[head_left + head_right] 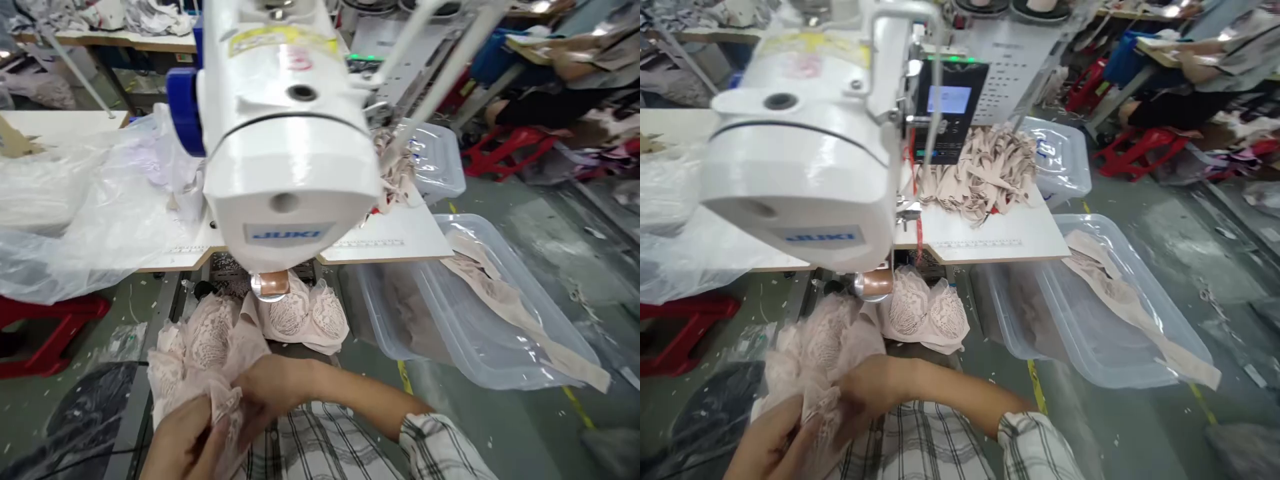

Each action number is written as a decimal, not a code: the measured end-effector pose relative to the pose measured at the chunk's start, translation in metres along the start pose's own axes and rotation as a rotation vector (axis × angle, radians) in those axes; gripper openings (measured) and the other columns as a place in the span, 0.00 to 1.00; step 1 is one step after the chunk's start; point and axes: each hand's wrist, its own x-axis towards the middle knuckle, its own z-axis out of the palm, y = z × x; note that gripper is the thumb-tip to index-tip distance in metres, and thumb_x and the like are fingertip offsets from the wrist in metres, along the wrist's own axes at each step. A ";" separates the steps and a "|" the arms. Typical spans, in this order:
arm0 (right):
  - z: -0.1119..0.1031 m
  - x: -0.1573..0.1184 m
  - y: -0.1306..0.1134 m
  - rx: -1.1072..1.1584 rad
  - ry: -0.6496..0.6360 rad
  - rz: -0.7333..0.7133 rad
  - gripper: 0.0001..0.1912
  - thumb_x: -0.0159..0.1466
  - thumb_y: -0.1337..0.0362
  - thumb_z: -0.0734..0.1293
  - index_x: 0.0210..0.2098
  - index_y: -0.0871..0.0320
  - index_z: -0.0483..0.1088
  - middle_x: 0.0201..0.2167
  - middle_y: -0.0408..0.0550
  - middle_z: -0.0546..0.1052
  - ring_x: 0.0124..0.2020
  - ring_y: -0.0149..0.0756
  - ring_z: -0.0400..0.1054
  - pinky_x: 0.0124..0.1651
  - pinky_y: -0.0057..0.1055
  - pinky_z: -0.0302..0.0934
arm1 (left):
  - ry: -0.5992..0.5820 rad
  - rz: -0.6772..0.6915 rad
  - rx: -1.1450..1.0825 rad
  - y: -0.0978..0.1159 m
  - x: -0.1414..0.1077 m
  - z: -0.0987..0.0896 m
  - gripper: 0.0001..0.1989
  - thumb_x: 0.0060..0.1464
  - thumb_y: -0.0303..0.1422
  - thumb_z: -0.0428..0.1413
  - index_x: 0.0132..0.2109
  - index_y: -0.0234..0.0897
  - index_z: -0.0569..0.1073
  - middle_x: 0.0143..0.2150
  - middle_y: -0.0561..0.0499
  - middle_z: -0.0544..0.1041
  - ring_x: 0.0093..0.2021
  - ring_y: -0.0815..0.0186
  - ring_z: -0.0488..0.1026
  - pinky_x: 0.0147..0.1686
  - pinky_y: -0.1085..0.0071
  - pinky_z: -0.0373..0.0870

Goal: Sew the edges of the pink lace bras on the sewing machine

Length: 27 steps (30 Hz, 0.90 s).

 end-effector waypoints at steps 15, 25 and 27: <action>-0.055 -0.145 -0.034 0.169 0.263 0.569 0.19 0.63 0.46 0.69 0.34 0.56 0.73 0.23 0.39 0.70 0.23 0.31 0.63 0.27 0.26 0.54 | -0.426 -0.010 -0.429 0.038 0.113 0.032 0.23 0.64 0.47 0.46 0.25 0.37 0.57 0.24 0.56 0.55 0.26 0.71 0.54 0.27 0.74 0.52; -0.070 -0.087 0.016 0.386 0.726 0.417 0.27 0.68 0.44 0.61 0.23 0.58 0.64 0.19 0.39 0.63 0.22 0.29 0.58 0.26 0.26 0.49 | -0.129 0.111 0.012 0.091 0.144 0.000 0.26 0.61 0.45 0.51 0.20 0.36 0.55 0.17 0.58 0.55 0.19 0.74 0.51 0.21 0.74 0.45; -0.080 -0.078 0.022 0.398 0.820 0.468 0.27 0.67 0.44 0.62 0.22 0.58 0.62 0.19 0.39 0.62 0.21 0.28 0.56 0.25 0.26 0.48 | -0.014 0.022 0.007 0.086 0.153 -0.017 0.25 0.59 0.47 0.53 0.20 0.37 0.60 0.17 0.57 0.60 0.20 0.73 0.56 0.21 0.75 0.50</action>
